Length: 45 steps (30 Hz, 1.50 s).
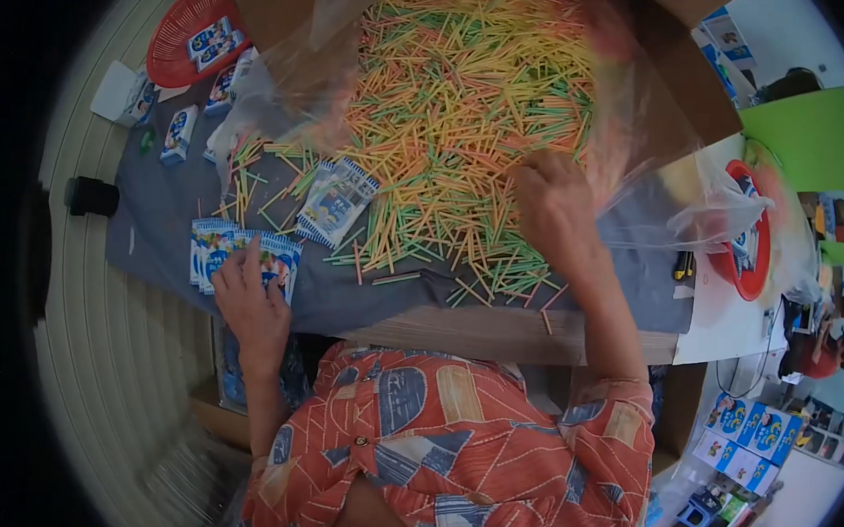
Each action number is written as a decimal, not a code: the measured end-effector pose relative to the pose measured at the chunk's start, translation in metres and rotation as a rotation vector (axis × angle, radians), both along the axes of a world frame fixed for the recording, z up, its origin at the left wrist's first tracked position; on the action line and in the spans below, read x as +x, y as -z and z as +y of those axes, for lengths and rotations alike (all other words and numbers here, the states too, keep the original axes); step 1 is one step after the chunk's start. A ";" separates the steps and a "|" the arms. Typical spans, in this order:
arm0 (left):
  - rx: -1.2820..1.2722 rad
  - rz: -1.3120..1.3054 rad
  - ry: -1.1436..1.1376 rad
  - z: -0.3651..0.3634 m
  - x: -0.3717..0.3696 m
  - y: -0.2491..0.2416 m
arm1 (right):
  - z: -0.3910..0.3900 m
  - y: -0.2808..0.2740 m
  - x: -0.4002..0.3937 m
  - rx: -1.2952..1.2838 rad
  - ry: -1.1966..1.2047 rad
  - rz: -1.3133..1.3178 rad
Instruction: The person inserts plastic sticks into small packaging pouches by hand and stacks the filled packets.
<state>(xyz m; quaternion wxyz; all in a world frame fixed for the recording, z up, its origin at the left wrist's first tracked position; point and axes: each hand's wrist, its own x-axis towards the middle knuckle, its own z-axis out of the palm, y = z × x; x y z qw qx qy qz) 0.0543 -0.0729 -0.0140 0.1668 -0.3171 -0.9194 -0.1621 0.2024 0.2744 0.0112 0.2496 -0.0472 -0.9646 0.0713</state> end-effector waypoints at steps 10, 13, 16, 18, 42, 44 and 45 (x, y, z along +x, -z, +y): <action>-0.001 -0.110 0.369 0.089 -0.031 0.026 | 0.064 0.003 -0.021 0.516 0.213 -0.258; -0.109 -0.086 0.357 0.093 -0.024 0.023 | 0.072 0.013 -0.030 0.525 0.122 -0.313; -0.189 0.043 0.388 0.096 -0.026 0.042 | 0.069 0.013 -0.037 0.606 0.117 -0.369; -0.144 0.070 0.392 0.098 -0.025 0.044 | 0.064 0.009 -0.037 0.577 0.161 -0.436; 0.107 -0.009 0.369 0.080 -0.026 0.043 | 0.069 -0.003 -0.037 -0.473 0.172 0.285; 0.099 -0.023 0.341 0.079 -0.029 0.044 | 0.056 -0.008 -0.041 -0.850 0.118 0.321; 0.221 -0.123 0.373 0.079 -0.035 0.046 | 0.048 -0.007 -0.045 -1.225 0.068 0.349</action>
